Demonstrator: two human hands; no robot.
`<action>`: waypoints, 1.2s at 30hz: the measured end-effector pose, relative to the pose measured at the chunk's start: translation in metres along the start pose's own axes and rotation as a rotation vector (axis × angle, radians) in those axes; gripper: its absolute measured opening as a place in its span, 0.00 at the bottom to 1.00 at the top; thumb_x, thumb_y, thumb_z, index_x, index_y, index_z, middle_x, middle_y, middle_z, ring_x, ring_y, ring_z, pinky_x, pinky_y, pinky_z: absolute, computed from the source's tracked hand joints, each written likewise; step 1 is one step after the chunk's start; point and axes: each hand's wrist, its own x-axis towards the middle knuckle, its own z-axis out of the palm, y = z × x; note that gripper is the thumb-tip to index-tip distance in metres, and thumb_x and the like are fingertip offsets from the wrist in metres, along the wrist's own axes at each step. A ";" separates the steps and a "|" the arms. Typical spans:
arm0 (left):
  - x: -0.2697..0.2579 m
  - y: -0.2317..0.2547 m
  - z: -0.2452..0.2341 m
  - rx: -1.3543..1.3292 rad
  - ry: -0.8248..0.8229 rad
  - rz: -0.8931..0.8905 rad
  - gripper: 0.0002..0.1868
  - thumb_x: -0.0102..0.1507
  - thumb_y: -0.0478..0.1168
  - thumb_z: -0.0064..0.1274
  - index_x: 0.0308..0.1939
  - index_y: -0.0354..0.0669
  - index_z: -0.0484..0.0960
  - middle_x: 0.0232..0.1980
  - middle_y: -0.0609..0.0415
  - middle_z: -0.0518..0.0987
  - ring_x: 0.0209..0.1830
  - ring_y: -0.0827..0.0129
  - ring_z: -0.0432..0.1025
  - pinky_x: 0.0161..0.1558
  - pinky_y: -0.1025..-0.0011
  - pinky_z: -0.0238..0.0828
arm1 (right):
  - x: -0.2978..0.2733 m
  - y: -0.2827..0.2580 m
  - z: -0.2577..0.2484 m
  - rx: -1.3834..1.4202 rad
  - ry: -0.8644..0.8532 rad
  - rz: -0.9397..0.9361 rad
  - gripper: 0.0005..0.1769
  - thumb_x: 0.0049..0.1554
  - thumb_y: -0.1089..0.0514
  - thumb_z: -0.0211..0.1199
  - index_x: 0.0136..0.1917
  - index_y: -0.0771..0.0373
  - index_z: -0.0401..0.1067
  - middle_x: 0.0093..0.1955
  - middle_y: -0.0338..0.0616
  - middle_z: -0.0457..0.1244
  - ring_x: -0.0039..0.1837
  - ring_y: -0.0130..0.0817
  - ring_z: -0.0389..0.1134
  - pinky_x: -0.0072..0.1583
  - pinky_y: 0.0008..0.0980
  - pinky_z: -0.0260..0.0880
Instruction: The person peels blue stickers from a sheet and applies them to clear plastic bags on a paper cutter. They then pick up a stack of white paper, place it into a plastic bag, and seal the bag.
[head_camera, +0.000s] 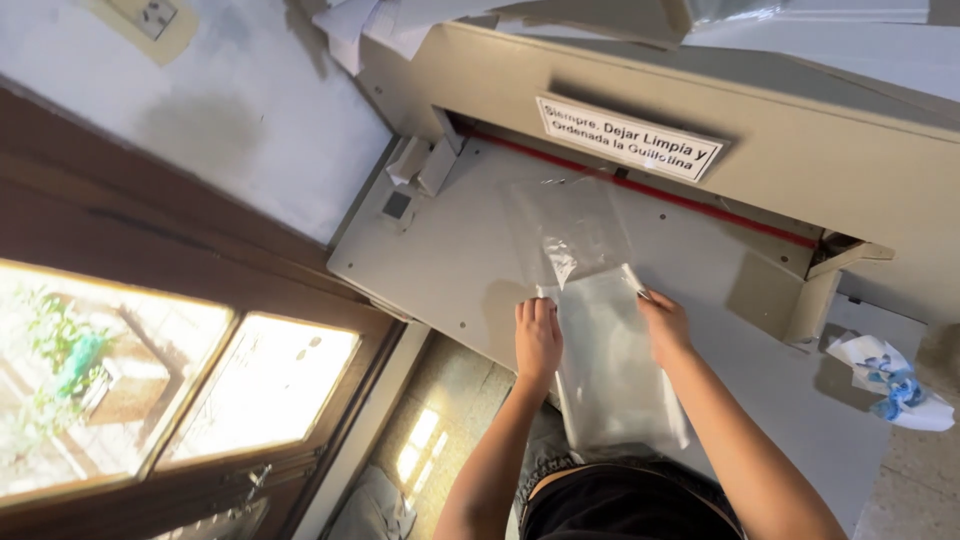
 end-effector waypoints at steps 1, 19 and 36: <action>0.001 0.002 -0.005 -0.126 0.047 -0.029 0.06 0.64 0.27 0.48 0.40 0.42 0.72 0.39 0.52 0.71 0.41 0.55 0.69 0.47 0.66 0.67 | -0.018 -0.011 -0.002 0.105 0.009 0.042 0.26 0.61 0.48 0.64 0.70 0.56 0.71 0.71 0.57 0.62 0.75 0.58 0.58 0.72 0.53 0.58; 0.011 -0.021 0.002 -0.716 -0.035 -0.471 0.06 0.63 0.28 0.58 0.41 0.39 0.78 0.45 0.48 0.77 0.47 0.53 0.79 0.49 0.65 0.80 | -0.021 -0.005 0.005 -0.023 0.055 -0.126 0.32 0.58 0.43 0.72 0.68 0.62 0.70 0.56 0.61 0.68 0.61 0.54 0.70 0.60 0.51 0.68; 0.015 -0.019 -0.020 -0.264 0.055 -0.099 0.05 0.60 0.29 0.59 0.35 0.43 0.81 0.43 0.55 0.73 0.38 0.57 0.80 0.41 0.67 0.80 | -0.044 -0.031 0.031 0.311 0.199 -0.099 0.24 0.67 0.41 0.63 0.69 0.57 0.70 0.68 0.52 0.63 0.74 0.47 0.59 0.74 0.46 0.57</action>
